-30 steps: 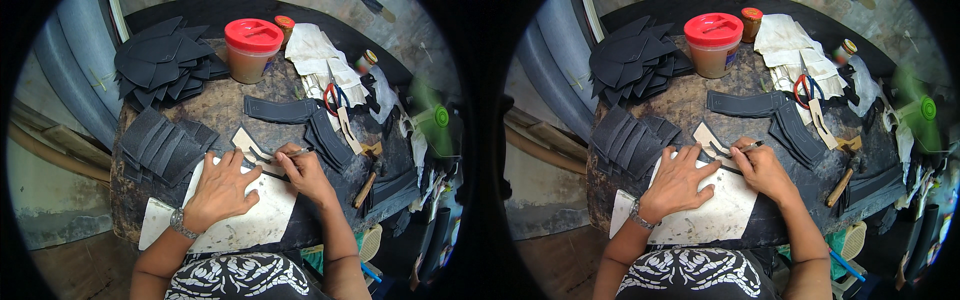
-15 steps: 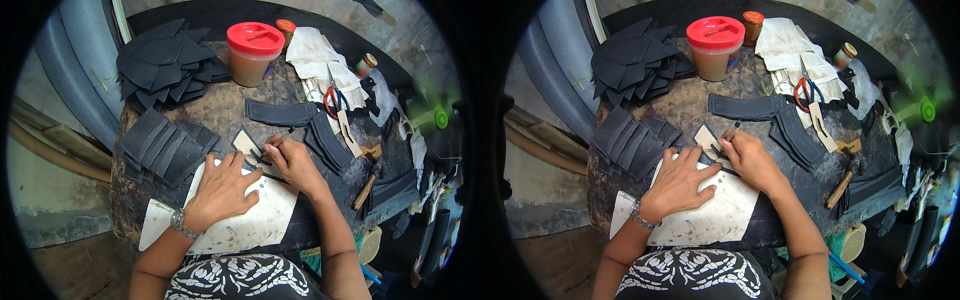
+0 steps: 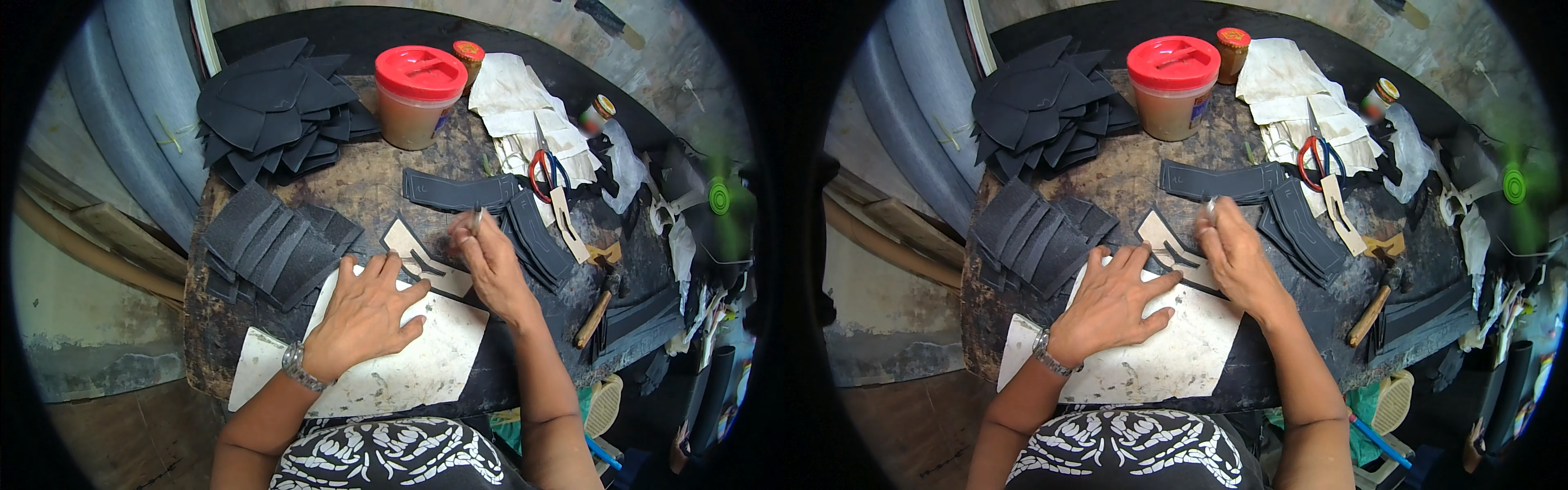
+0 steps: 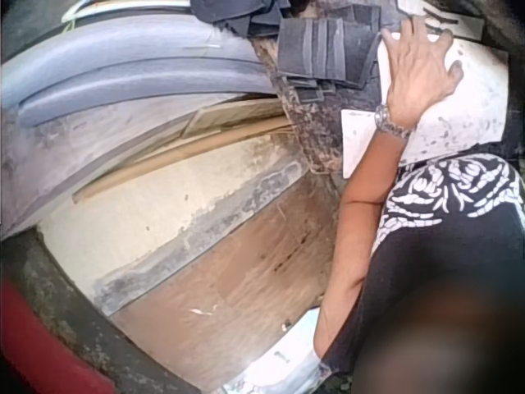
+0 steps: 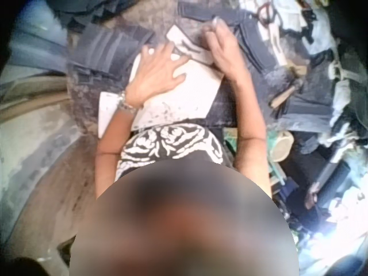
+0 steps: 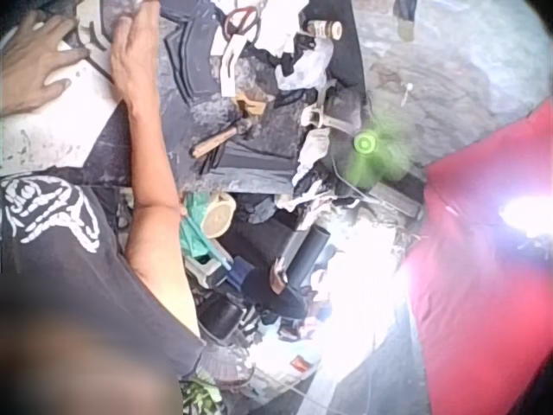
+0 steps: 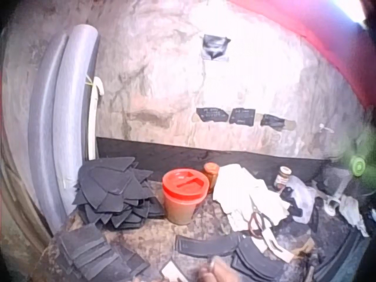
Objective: The person repeatedly places a light-colored template on black rubber pieces and uses a black marker to trace the template's outline. After each trace, the person removes the template, sets the marked piece aside, and repeats the process on a new rubber piece.
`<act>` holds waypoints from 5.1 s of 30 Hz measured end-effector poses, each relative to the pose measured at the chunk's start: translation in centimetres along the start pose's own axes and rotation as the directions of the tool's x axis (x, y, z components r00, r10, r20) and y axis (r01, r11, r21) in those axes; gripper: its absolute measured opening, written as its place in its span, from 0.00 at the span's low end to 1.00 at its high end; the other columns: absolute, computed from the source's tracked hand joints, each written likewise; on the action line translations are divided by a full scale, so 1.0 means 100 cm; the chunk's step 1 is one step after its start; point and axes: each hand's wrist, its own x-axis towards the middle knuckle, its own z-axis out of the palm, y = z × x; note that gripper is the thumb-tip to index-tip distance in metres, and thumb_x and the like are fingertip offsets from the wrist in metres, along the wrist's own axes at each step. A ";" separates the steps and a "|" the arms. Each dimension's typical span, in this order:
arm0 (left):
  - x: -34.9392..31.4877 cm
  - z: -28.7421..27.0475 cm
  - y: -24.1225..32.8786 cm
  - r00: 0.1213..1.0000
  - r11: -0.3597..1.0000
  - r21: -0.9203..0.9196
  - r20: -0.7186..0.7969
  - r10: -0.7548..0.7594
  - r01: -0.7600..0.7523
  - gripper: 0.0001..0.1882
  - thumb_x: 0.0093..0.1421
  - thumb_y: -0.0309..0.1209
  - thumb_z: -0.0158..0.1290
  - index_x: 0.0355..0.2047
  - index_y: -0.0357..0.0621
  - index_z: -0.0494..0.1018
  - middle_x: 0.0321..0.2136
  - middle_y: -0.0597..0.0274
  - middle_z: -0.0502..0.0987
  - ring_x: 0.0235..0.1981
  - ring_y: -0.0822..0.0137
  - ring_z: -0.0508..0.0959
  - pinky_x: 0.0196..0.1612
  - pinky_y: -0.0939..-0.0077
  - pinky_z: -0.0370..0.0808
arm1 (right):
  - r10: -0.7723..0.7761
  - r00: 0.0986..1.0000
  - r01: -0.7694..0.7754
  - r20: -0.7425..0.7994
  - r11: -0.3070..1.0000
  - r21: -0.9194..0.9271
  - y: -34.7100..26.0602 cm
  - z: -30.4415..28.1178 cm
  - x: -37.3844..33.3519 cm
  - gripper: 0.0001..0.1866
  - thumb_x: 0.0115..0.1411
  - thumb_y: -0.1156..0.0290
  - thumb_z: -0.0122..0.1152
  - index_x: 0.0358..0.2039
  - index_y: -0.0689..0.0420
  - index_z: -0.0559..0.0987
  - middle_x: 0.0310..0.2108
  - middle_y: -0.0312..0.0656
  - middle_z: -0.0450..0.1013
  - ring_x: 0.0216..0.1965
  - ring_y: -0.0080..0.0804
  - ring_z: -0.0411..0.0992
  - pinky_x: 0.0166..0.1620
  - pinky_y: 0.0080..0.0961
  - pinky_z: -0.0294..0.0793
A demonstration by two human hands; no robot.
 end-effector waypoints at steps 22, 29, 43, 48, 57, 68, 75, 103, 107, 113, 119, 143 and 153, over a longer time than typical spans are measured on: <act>0.148 0.017 -0.028 0.954 0.975 -0.121 -0.261 0.149 -0.185 0.14 0.59 0.30 0.63 0.42 0.36 0.77 0.40 0.53 0.75 0.47 0.51 0.75 0.51 0.57 0.73 | 0.183 0.886 -0.179 -0.427 0.983 0.048 0.056 -0.117 -0.061 0.10 0.61 0.75 0.68 0.39 0.61 0.76 0.33 0.32 0.72 0.36 0.20 0.67 0.43 0.20 0.67; 0.158 0.020 -0.039 0.957 0.965 -0.145 -0.224 0.183 -0.218 0.13 0.58 0.28 0.64 0.41 0.35 0.79 0.39 0.52 0.74 0.45 0.51 0.75 0.50 0.60 0.74 | 0.224 0.766 -0.349 -0.602 0.932 -0.097 0.088 -0.126 -0.059 0.08 0.61 0.75 0.66 0.37 0.65 0.78 0.31 0.38 0.73 0.34 0.27 0.69 0.41 0.25 0.69; 0.149 0.015 -0.054 0.911 0.952 -0.024 -0.297 0.285 -0.306 0.09 0.59 0.20 0.59 0.40 0.33 0.80 0.40 0.54 0.77 0.45 0.55 0.77 0.50 0.64 0.75 | -0.127 0.638 0.105 -0.759 0.991 -0.078 0.064 -0.095 -0.047 0.07 0.67 0.76 0.64 0.43 0.63 0.85 0.34 0.35 0.74 0.36 0.21 0.71 0.41 0.18 0.69; 0.078 0.007 -0.036 0.946 0.969 0.102 -0.216 0.243 -0.226 0.10 0.60 0.25 0.59 0.42 0.34 0.81 0.41 0.55 0.78 0.45 0.57 0.77 0.51 0.63 0.74 | 0.135 0.767 0.083 -0.627 0.948 0.306 0.041 -0.067 -0.047 0.08 0.68 0.73 0.64 0.45 0.60 0.85 0.33 0.30 0.76 0.30 0.14 0.68 0.35 0.13 0.67; 0.002 0.022 -0.020 0.980 0.996 -0.028 -0.185 0.074 -0.080 0.25 0.68 0.44 0.56 0.52 0.33 0.78 0.58 0.42 0.75 0.61 0.50 0.71 0.64 0.55 0.64 | 0.240 0.941 -0.173 -0.237 0.947 0.271 0.043 -0.008 -0.027 0.08 0.65 0.77 0.65 0.43 0.63 0.85 0.30 0.30 0.77 0.30 0.14 0.68 0.33 0.15 0.66; 0.001 0.026 -0.018 0.977 0.995 0.021 -0.187 0.100 -0.098 0.23 0.68 0.39 0.55 0.56 0.34 0.76 0.61 0.39 0.69 0.61 0.48 0.70 0.64 0.50 0.63 | 0.126 0.971 -0.153 -0.202 0.980 -0.124 0.034 0.001 -0.025 0.07 0.62 0.78 0.65 0.39 0.65 0.84 0.30 0.47 0.76 0.29 0.35 0.74 0.35 0.31 0.71; 0.001 0.027 -0.016 0.985 0.996 0.034 -0.154 0.081 -0.077 0.24 0.69 0.40 0.53 0.58 0.34 0.74 0.62 0.39 0.68 0.63 0.49 0.68 0.65 0.50 0.61 | 0.129 0.975 -0.160 -0.181 0.972 -0.170 0.034 0.000 -0.023 0.06 0.62 0.78 0.64 0.39 0.65 0.84 0.32 0.51 0.77 0.31 0.44 0.76 0.37 0.35 0.72; 0.011 0.023 0.003 0.997 0.991 0.133 -0.073 0.006 0.004 0.25 0.70 0.46 0.49 0.64 0.55 0.74 0.60 0.37 0.69 0.62 0.48 0.68 0.61 0.51 0.61 | 0.032 0.986 -0.075 -0.165 0.961 -0.265 0.035 0.002 -0.023 0.07 0.60 0.79 0.66 0.39 0.64 0.84 0.29 0.47 0.72 0.30 0.39 0.72 0.36 0.31 0.70; 0.011 0.025 0.005 0.997 0.987 0.160 -0.072 -0.003 0.015 0.25 0.70 0.46 0.48 0.64 0.57 0.73 0.60 0.37 0.68 0.62 0.47 0.67 0.61 0.50 0.61 | 0.025 0.982 -0.086 -0.188 0.941 -0.326 0.033 -0.005 -0.027 0.06 0.59 0.79 0.66 0.38 0.64 0.84 0.31 0.45 0.72 0.31 0.36 0.73 0.36 0.31 0.70; 0.010 0.028 0.004 0.996 0.986 0.168 -0.085 0.007 0.008 0.25 0.70 0.47 0.48 0.64 0.57 0.73 0.60 0.35 0.68 0.62 0.46 0.67 0.60 0.45 0.61 | -0.087 0.823 0.043 -0.561 0.995 -0.091 0.031 -0.025 -0.020 0.16 0.72 0.66 0.52 0.41 0.65 0.84 0.36 0.36 0.73 0.37 0.24 0.73 0.41 0.22 0.72; 0.009 0.029 0.004 0.993 0.989 0.147 -0.116 0.018 0.000 0.24 0.70 0.47 0.49 0.63 0.56 0.74 0.58 0.34 0.70 0.62 0.45 0.68 0.59 0.44 0.62 | 0.057 0.990 -0.019 -0.128 0.960 0.280 0.027 0.004 -0.019 0.17 0.76 0.63 0.52 0.44 0.65 0.80 0.33 0.35 0.76 0.37 0.22 0.75 0.44 0.20 0.75; 0.010 0.029 0.006 0.991 0.985 0.172 -0.134 0.026 -0.003 0.24 0.70 0.46 0.49 0.61 0.53 0.75 0.57 0.34 0.71 0.60 0.48 0.70 0.54 0.52 0.65 | 0.037 0.999 -0.035 0.017 0.993 -0.117 0.015 -0.012 -0.009 0.19 0.73 0.68 0.54 0.33 0.72 0.81 0.31 0.44 0.76 0.30 0.28 0.73 0.35 0.26 0.72; 0.010 0.027 0.005 0.989 0.987 0.158 -0.143 0.028 -0.006 0.23 0.70 0.46 0.50 0.60 0.54 0.76 0.54 0.38 0.72 0.59 0.51 0.70 0.50 0.56 0.64 | -0.081 0.996 0.067 -0.046 0.967 -0.246 0.013 -0.003 0.007 0.16 0.72 0.67 0.57 0.34 0.69 0.78 0.29 0.47 0.76 0.28 0.34 0.74 0.35 0.31 0.73</act>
